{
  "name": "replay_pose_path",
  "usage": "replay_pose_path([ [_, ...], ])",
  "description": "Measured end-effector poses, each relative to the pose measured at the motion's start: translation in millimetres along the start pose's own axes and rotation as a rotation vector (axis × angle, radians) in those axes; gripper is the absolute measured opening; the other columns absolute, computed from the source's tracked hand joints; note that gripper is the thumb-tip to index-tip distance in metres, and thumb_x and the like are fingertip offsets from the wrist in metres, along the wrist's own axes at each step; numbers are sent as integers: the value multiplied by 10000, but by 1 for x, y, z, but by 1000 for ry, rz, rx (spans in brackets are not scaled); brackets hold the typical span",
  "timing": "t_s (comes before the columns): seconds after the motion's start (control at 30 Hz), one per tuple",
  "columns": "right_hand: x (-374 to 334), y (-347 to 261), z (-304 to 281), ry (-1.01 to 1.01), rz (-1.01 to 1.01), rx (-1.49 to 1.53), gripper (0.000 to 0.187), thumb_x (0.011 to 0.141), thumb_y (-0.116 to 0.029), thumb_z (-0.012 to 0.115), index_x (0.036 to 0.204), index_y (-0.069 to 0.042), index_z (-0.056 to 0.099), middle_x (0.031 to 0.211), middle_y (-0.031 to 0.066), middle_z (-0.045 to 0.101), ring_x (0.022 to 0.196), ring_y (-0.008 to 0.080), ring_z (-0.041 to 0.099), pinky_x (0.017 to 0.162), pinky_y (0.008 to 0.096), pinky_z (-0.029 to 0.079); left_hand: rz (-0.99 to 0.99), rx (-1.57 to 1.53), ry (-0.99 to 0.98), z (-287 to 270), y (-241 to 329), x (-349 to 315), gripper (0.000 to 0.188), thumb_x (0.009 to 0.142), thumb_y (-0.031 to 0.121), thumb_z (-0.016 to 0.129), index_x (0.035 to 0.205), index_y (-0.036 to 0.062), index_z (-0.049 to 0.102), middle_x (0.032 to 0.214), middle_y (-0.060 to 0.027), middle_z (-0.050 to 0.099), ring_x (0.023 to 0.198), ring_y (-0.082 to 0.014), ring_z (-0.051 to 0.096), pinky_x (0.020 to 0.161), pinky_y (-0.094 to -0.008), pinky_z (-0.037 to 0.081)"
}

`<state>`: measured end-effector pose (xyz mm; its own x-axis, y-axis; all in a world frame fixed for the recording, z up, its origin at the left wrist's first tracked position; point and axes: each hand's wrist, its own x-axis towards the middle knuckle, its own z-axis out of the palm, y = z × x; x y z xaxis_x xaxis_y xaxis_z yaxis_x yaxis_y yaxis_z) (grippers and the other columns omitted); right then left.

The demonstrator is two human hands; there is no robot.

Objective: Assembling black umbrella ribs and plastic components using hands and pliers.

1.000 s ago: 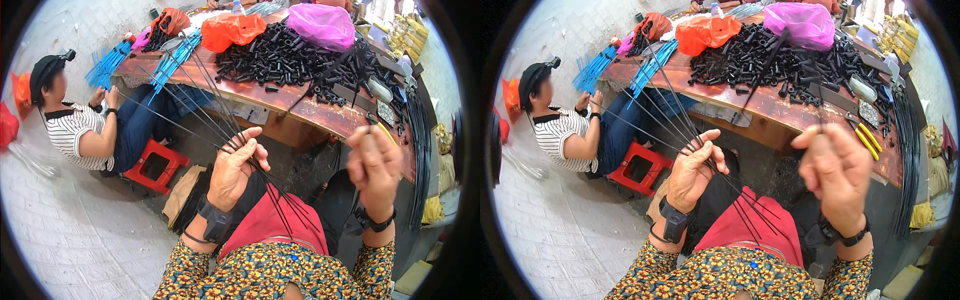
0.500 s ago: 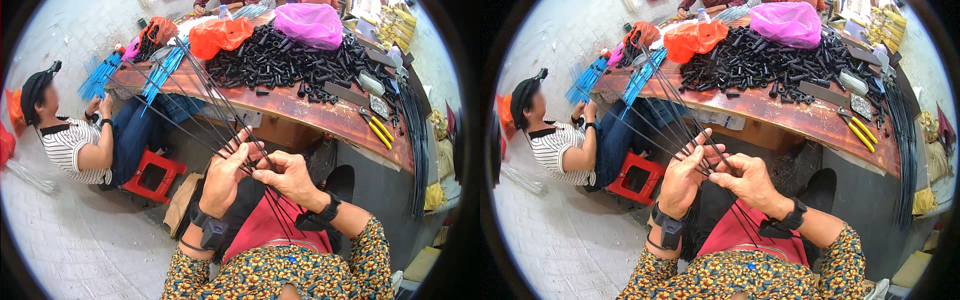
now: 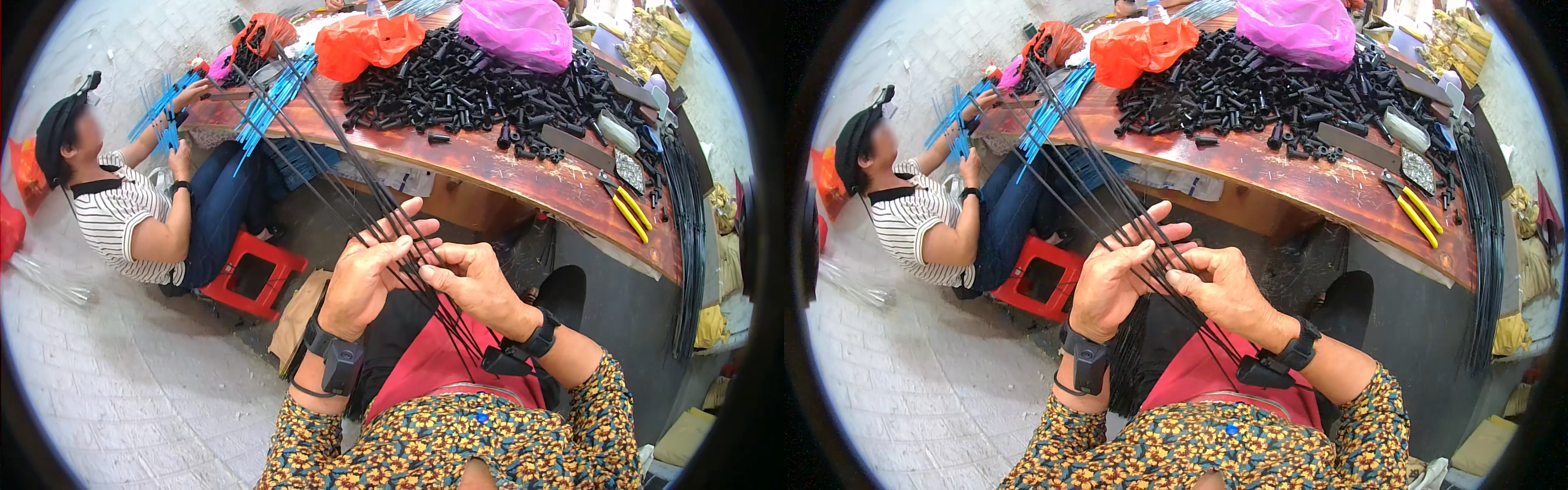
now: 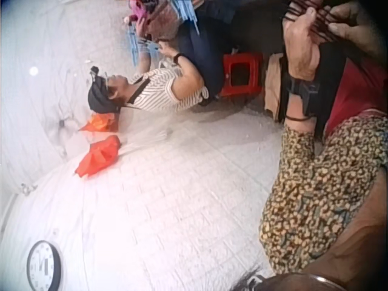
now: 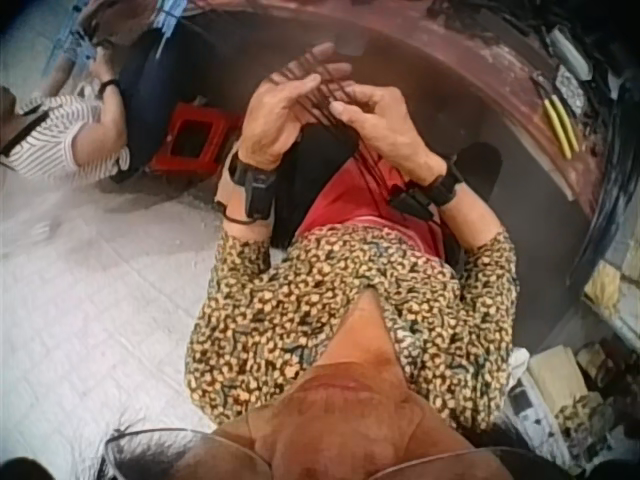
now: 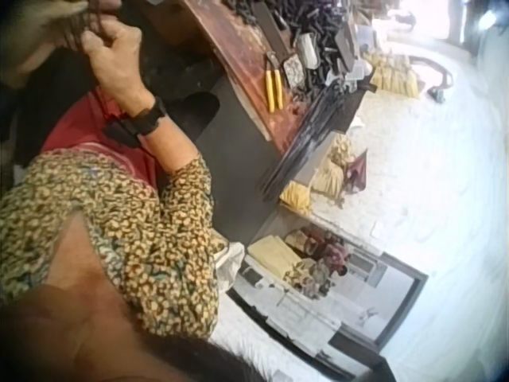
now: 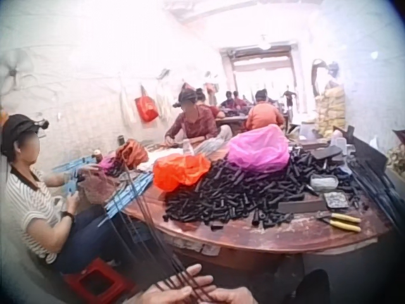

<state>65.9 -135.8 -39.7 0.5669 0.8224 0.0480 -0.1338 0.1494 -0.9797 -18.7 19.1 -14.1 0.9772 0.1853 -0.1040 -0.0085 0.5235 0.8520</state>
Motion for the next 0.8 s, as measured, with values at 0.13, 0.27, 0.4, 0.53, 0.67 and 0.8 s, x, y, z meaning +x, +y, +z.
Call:
replay_pose_path([
  [0.13, -1, 5, -4, 69, -120, -289, 218, 909, -72, 616, 1089, 47, 651, 881, 57, 635, 812, 112, 588, 718, 276, 491, 16, -84, -77, -6, -4, 2, 500, 950, 137, 501, 1409, -26, 387, 1287, -222, 566, 1156, -315, 601, 976, -465, 499],
  [0.27, -7, -24, -9, 141, -119, -427, 150, 941, -86, 582, 880, 51, 581, 763, 49, 595, 710, 105, 548, 618, 276, 457, 37, -240, -89, -15, -15, 6, 413, 939, 112, 527, 1325, -22, 468, 1158, -220, 637, 1063, -328, 643, 945, -478, 518],
  [0.4, -18, -83, -11, 227, -118, -312, 162, 989, -147, 528, 935, -5, 585, 619, 11, 560, 483, 42, 468, 445, 193, 366, 53, -230, 10, -21, -23, 6, 444, 948, 91, 515, 1370, -17, 429, 927, -192, 690, 730, -289, 685, 731, -426, 568],
  [0.53, -28, -121, -22, 374, -427, -193, 201, 1019, -197, 489, 1048, -3, 531, 627, 38, 585, 423, 50, 451, 415, 163, 354, 174, -214, 15, -16, -23, 4, 512, 957, 91, 501, 1433, -5, 340, 881, -188, 676, 611, -222, 620, 598, -368, 530],
  [0.67, -32, -126, -32, 364, -352, -285, 209, 1025, -207, 481, 1043, -3, 522, 618, 46, 582, 409, 59, 458, 398, 175, 358, 196, -222, -30, -13, -19, -2, 467, 989, 165, 482, 1423, 19, 392, 849, -171, 663, 582, -202, 596, 558, -362, 507],
  [0.8, -29, -105, -28, 199, 14, -384, 161, 1002, -167, 504, 946, -18, 529, 617, 39, 590, 454, 69, 523, 411, 208, 405, 206, -345, -257, -11, -15, -4, 416, 1009, 221, 449, 1357, -8, 465, 853, -171, 661, 576, -202, 588, 550, -355, 512],
])
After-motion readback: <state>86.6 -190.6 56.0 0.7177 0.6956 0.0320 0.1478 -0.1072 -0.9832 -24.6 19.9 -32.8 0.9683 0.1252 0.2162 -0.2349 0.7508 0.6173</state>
